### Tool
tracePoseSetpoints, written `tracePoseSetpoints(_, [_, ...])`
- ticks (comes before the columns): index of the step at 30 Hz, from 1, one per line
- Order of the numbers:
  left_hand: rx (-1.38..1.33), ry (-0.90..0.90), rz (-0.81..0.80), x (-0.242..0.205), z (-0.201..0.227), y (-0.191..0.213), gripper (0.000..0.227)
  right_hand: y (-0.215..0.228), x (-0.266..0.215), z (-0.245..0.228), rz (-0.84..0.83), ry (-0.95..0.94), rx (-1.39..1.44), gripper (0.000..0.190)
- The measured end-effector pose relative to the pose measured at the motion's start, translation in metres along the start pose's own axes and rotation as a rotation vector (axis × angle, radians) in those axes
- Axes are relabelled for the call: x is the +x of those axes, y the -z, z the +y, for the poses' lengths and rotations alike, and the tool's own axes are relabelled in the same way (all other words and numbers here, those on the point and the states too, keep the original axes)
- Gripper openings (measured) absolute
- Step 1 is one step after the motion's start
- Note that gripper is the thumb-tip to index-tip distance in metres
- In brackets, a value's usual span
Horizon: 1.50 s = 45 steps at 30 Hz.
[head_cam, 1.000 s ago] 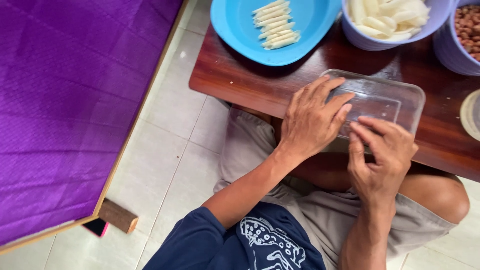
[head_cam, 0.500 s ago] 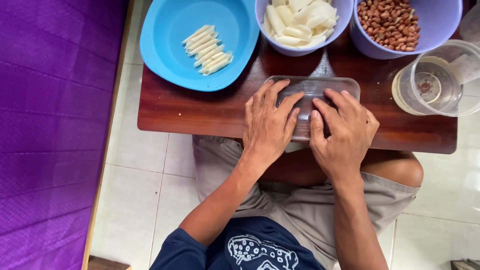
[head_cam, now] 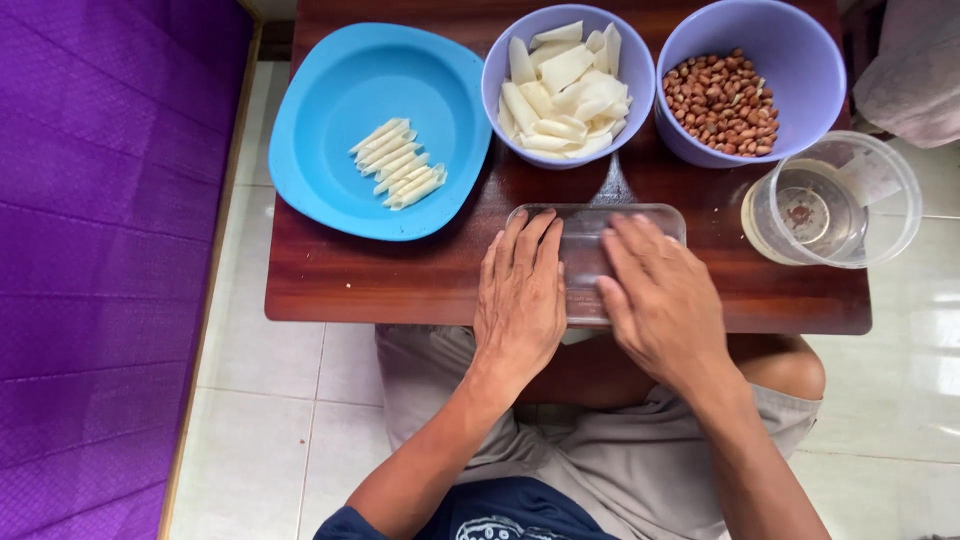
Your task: The person is assembling small nut rolls by placing peanuts inside a wrapper and rolling it up.
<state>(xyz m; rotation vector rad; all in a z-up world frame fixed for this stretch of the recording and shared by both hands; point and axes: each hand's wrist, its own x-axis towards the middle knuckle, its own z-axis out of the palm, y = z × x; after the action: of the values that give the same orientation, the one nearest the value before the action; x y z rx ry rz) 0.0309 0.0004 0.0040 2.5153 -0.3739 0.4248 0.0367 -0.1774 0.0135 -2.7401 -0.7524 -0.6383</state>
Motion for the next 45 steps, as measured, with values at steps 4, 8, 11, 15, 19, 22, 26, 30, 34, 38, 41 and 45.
tracePoseSetpoints(4, [-0.007, 0.017, -0.019, 0.003, 0.004, 0.003, 0.041, -0.006, -0.011, -0.004, 0.003, -0.072, -0.104, 0.043])
tracePoseSetpoints(8, [0.026, 0.001, -0.033, 0.001, 0.000, 0.003, 0.047, -0.015, 0.003, -0.025, -0.107, -0.053, -0.056, 0.047])
tracePoseSetpoints(11, [0.011, 0.002, -0.043, 0.002, -0.001, 0.002, 0.050, -0.017, 0.006, -0.021, -0.120, -0.045, -0.053, 0.050])
tracePoseSetpoints(15, [-0.006, 0.021, -0.052, 0.005, 0.003, 0.006, 0.048, -0.008, -0.014, -0.003, -0.108, -0.132, -0.181, 0.055])
tracePoseSetpoints(19, [0.001, 0.013, -0.053, 0.004, 0.000, 0.003, 0.049, -0.012, -0.013, -0.006, -0.134, -0.189, -0.188, 0.054])
tracePoseSetpoints(22, [0.005, 0.006, -0.031, 0.006, -0.002, 0.003, 0.046, -0.017, 0.010, -0.012, -0.168, -0.107, -0.129, 0.055])
tracePoseSetpoints(26, [0.004, 0.003, -0.020, 0.004, -0.003, 0.003, 0.049, -0.019, 0.021, -0.014, -0.234, 0.003, -0.022, 0.054])
tracePoseSetpoints(30, [-0.030, 0.018, -0.039, 0.005, 0.000, 0.008, 0.047, -0.016, 0.004, 0.004, -0.231, -0.143, -0.091, 0.061])
tracePoseSetpoints(34, [-0.004, 0.015, -0.035, 0.004, -0.001, 0.004, 0.048, -0.021, 0.008, -0.003, -0.236, -0.152, -0.096, 0.061])
tracePoseSetpoints(38, [0.016, 0.000, -0.028, 0.003, -0.001, 0.005, 0.046, -0.020, 0.015, -0.007, -0.211, -0.022, -0.011, 0.053])
tracePoseSetpoints(41, [0.004, -0.002, -0.055, 0.005, -0.001, 0.005, 0.048, -0.016, -0.003, 0.010, -0.186, -0.088, -0.059, 0.054])
tracePoseSetpoints(45, [0.013, -0.006, -0.089, 0.006, -0.001, -0.004, 0.055, -0.012, -0.020, 0.013, -0.171, -0.165, -0.083, 0.054])
